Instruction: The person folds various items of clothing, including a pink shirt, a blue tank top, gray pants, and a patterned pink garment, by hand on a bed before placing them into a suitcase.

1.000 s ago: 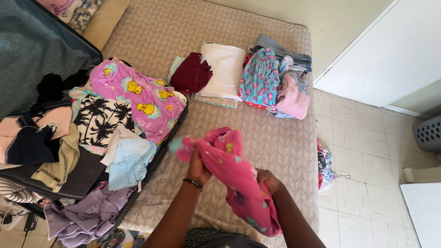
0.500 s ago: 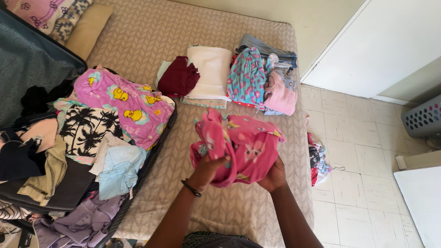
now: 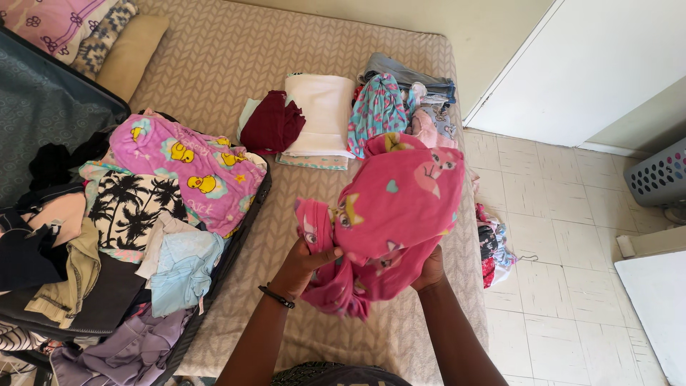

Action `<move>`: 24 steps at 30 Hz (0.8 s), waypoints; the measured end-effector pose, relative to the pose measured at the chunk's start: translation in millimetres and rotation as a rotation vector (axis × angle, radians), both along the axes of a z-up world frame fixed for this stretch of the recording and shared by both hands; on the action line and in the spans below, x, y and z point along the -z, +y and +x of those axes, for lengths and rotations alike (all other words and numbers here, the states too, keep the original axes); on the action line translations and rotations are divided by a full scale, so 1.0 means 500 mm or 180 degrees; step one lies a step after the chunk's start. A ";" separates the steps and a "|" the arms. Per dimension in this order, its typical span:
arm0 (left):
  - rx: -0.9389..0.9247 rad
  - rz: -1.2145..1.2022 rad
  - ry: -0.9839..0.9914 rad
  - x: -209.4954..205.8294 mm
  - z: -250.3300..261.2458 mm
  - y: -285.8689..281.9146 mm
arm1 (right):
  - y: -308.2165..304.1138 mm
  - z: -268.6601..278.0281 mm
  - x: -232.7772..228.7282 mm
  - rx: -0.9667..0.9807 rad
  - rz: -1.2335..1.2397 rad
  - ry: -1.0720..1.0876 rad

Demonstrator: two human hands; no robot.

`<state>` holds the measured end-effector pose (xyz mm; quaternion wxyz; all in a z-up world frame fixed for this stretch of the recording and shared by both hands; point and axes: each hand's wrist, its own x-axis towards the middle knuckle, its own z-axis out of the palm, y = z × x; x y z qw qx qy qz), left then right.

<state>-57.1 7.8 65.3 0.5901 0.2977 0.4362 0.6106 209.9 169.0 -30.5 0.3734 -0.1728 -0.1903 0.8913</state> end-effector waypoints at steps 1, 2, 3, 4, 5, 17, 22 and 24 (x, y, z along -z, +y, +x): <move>0.0005 0.0044 -0.0084 -0.008 0.003 -0.001 | -0.002 -0.002 -0.006 0.0027 -0.0063 0.0018; 0.0010 0.0089 -0.0168 -0.014 0.005 0.000 | -0.005 -0.006 -0.012 0.0038 -0.0062 0.0021; 0.0018 0.0088 -0.0168 -0.018 0.005 0.001 | -0.009 -0.011 -0.019 -0.0007 0.0047 0.0083; 0.0008 0.0128 -0.0151 -0.022 0.003 0.001 | -0.012 -0.013 -0.027 -0.0053 0.0157 0.0145; -0.0007 0.0172 -0.0131 -0.024 0.000 0.001 | -0.012 -0.016 -0.036 -0.0048 0.0160 0.0150; -0.0135 0.0205 0.0709 -0.058 0.034 0.024 | -0.025 -0.040 -0.069 -0.0303 0.1939 -0.1366; -0.1060 0.0522 0.1273 0.001 0.028 0.037 | -0.070 -0.061 -0.157 -0.1287 0.2142 -0.1790; -0.1097 0.0815 0.0958 0.050 0.000 0.038 | -0.064 -0.085 -0.181 -0.0965 0.1985 -0.1920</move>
